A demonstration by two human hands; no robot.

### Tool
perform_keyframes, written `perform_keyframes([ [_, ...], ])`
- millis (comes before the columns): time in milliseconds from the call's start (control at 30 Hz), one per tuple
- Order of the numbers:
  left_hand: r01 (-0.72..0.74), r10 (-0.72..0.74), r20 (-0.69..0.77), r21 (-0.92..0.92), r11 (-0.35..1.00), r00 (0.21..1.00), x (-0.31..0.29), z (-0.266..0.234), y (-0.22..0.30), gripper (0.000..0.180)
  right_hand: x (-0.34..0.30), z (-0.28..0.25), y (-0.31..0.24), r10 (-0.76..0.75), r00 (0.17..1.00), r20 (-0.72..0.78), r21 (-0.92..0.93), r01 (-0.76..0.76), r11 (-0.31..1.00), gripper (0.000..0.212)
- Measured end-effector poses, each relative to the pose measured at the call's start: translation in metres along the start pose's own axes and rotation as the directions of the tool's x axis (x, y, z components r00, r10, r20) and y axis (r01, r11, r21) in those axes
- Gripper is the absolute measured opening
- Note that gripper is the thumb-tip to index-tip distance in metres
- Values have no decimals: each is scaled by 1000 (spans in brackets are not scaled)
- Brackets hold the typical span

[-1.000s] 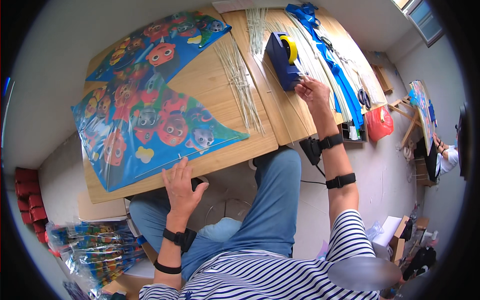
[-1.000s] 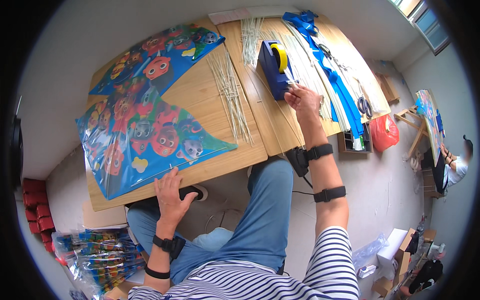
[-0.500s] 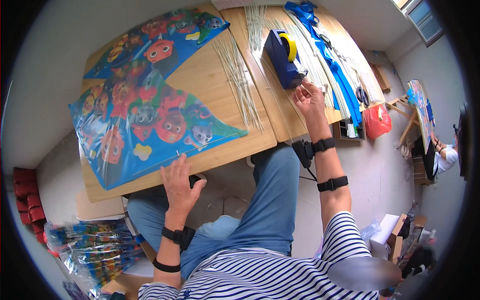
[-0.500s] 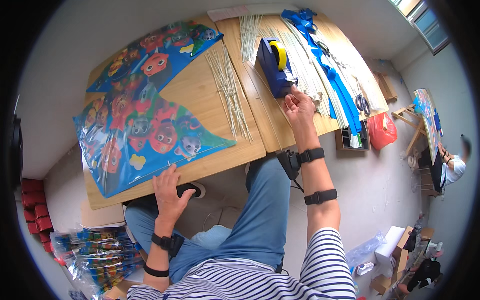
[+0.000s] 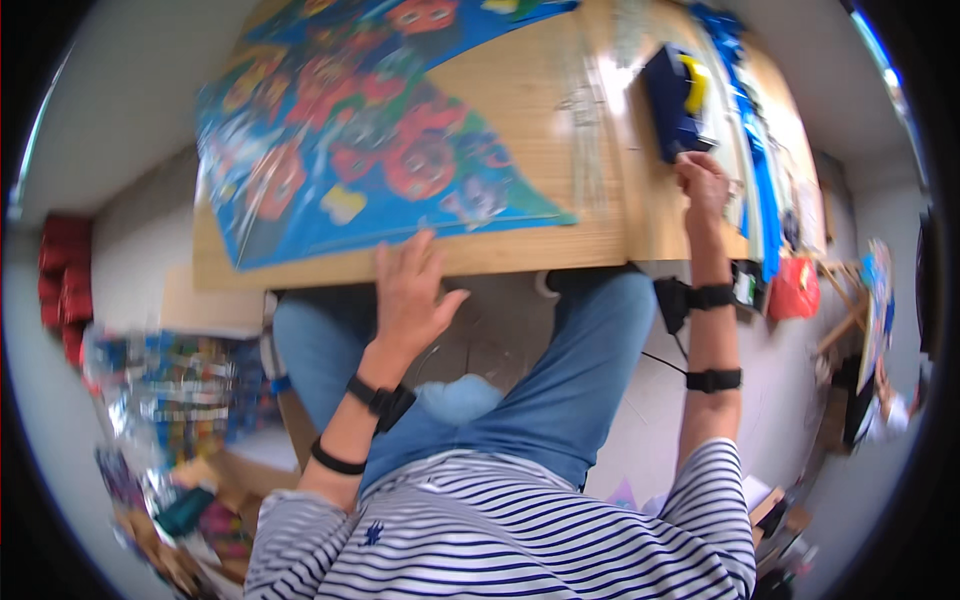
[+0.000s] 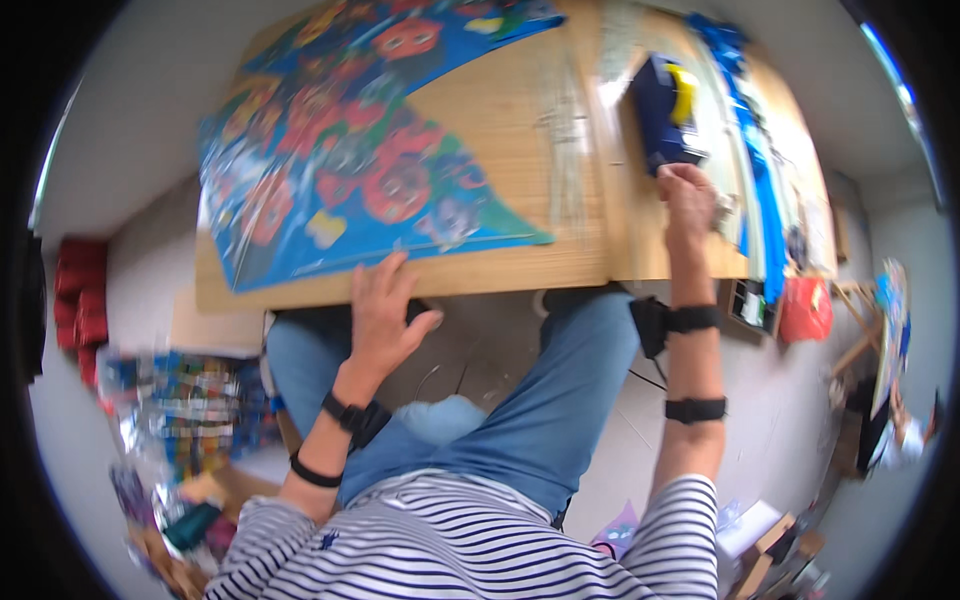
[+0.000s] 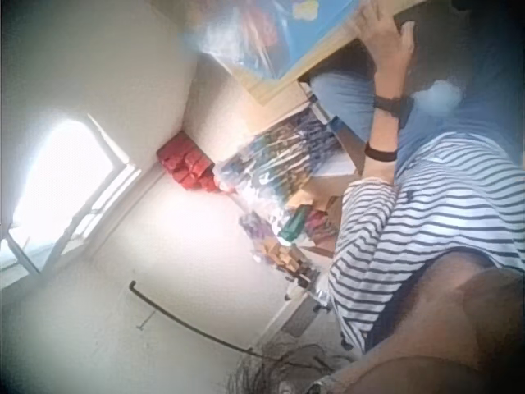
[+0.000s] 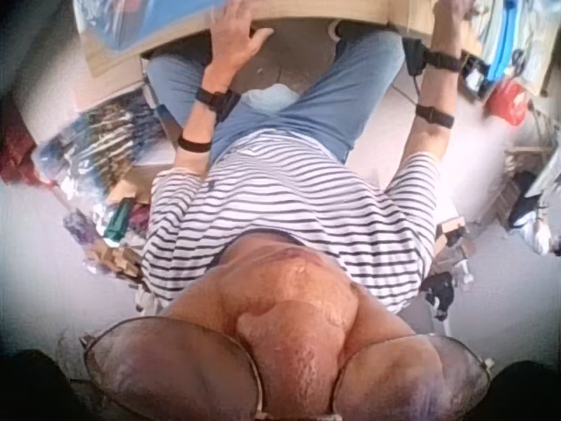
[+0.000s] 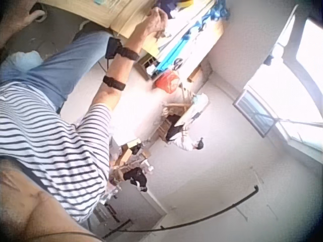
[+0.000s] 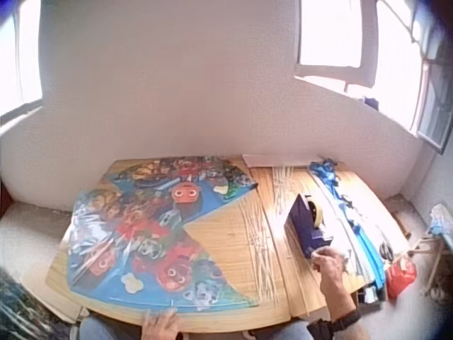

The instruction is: Assembling kites by attaching structural sticks and adhesive tape to printed plastic sheets.

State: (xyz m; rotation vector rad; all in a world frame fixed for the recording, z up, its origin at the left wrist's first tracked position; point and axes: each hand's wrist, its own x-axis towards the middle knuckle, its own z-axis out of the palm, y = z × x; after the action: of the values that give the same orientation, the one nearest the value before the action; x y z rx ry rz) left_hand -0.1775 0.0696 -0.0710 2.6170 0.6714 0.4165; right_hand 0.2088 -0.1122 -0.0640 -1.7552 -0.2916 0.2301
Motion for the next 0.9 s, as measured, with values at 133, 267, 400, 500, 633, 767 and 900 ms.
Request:
perform_keyframes([
  [133,-30,31,29,-48,998,999,-1,0,11,49,-45,58,-56,-50,877,478,-30,73,997,5],
  [267,10,-8,28,-66,998,1000,-24,-15,10,43,-96,163,-88,-4,431,902,-176,375,910,9],
  [400,18,-20,-15,-127,992,1000,-36,-23,-4,42,-108,233,-71,-94,175,980,-61,715,696,7],
  [500,68,-70,-14,-133,989,997,-37,-24,-15,41,-107,258,-65,-36,71,997,-36,812,582,5],
  [633,54,-57,-14,-160,986,998,-28,-20,-19,39,-112,270,-63,-45,20,999,7,851,525,3],
  [767,5,-6,-5,-166,986,1000,-17,-15,-21,36,-111,276,-66,66,17,998,-48,868,494,2],
  [900,-40,34,-35,-183,982,999,-9,-10,-24,36,-109,278,-61,66,26,997,-55,875,481,3],
])
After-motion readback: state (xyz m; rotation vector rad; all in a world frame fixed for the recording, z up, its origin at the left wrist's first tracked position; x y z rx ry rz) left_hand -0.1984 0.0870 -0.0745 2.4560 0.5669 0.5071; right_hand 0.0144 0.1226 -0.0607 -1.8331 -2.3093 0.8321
